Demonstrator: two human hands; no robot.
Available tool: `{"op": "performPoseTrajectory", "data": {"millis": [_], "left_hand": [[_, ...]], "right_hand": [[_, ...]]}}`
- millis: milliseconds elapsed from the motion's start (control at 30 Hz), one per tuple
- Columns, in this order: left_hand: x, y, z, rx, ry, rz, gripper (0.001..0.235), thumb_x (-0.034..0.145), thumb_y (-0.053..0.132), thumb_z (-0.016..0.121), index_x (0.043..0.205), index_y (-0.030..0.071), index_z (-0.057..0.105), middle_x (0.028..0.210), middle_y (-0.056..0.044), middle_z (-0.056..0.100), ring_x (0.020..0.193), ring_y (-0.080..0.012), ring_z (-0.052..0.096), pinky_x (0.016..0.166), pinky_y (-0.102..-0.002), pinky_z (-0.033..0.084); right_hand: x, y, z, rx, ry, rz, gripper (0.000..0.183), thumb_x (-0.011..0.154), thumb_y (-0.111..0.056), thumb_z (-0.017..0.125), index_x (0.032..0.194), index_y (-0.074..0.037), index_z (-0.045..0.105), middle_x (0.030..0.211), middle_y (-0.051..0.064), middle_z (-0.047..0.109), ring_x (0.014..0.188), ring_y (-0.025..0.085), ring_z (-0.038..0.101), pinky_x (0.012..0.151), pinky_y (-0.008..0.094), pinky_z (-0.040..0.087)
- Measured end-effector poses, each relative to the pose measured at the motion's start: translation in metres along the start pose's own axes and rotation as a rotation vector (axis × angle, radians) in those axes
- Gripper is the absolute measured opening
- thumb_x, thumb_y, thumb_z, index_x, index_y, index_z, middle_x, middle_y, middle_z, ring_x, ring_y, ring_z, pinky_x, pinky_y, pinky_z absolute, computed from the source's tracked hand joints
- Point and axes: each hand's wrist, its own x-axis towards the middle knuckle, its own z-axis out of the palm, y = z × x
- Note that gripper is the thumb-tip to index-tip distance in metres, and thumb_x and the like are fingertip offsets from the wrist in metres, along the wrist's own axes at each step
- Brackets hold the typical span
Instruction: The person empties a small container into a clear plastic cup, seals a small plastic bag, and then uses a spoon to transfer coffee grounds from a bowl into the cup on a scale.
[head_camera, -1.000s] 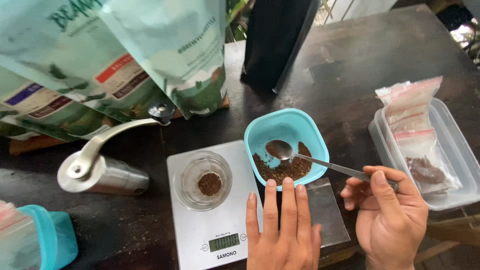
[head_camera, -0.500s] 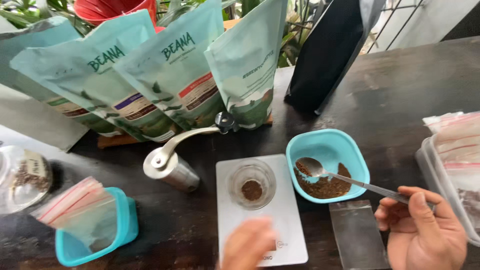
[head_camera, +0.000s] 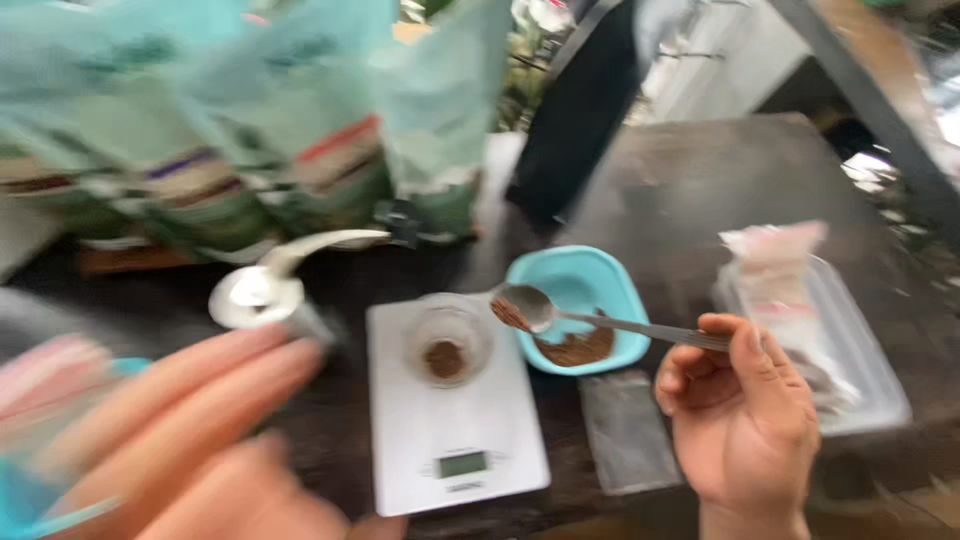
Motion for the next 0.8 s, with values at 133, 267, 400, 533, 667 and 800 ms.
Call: {"op": "performPoseTrajectory", "data": {"millis": [133,267,400,533,667,800], "left_hand": [[0.014,-0.034,0.007,0.061,-0.199,0.251,0.036,0.096,0.043,0.064,0.113,0.011,0.062,0.113,-0.013,0.074,0.102,-0.0324,0.077,0.093,-0.044,0.061],[-0.004,-0.033,0.015,0.01,-0.189,0.215,0.044,0.108,0.05,0.054,0.137,0.017,0.049,0.13,-0.013,0.068,0.113,-0.0314,0.072,0.097,-0.046,0.059],[0.001,-0.035,0.01,0.051,-0.29,0.124,0.063,0.095,0.057,0.064,0.136,0.012,0.051,0.139,-0.015,0.062,0.126,-0.0362,0.062,0.109,-0.052,0.05],[-0.009,-0.041,0.012,0.099,-0.377,0.069,0.077,0.087,0.052,0.077,0.143,0.009,0.045,0.147,-0.019,0.056,0.135,-0.0384,0.059,0.114,-0.051,0.046],[-0.004,-0.051,0.008,0.147,-0.298,0.129,0.056,0.092,0.049,0.077,0.129,0.011,0.059,0.134,-0.007,0.072,0.127,-0.0305,0.066,0.11,-0.047,0.047],[-0.006,-0.049,-0.004,0.089,-0.232,0.189,0.066,0.1,0.056,0.069,0.142,0.012,0.045,0.147,-0.017,0.065,0.135,-0.0346,0.066,0.115,-0.048,0.05]], "right_hand": [[-0.011,0.026,0.017,-0.028,-0.017,0.107,0.04,0.111,-0.038,0.061,0.117,0.0,0.071,0.079,0.018,0.072,0.058,0.029,0.062,0.047,0.035,0.042],[-0.023,0.04,0.032,-0.05,0.009,0.117,0.044,0.112,-0.039,0.059,0.117,0.003,0.068,0.078,0.02,0.069,0.054,0.028,0.059,0.044,0.035,0.038],[-0.03,0.051,0.04,-0.051,0.067,0.004,0.044,0.112,-0.039,0.057,0.119,0.003,0.068,0.078,0.021,0.068,0.053,0.026,0.06,0.041,0.033,0.04],[-0.042,0.05,0.041,-0.035,0.15,0.091,0.045,0.112,-0.042,0.057,0.117,0.002,0.069,0.08,0.021,0.065,0.058,0.029,0.056,0.051,0.035,0.04],[-0.048,0.05,0.045,-0.003,0.09,0.091,0.048,0.11,-0.043,0.058,0.121,0.001,0.071,0.084,0.019,0.067,0.061,0.027,0.056,0.051,0.032,0.037],[-0.051,0.061,0.039,-0.023,0.09,0.108,0.052,0.11,-0.044,0.059,0.124,0.004,0.069,0.087,0.019,0.065,0.063,0.026,0.056,0.056,0.03,0.044]]}}
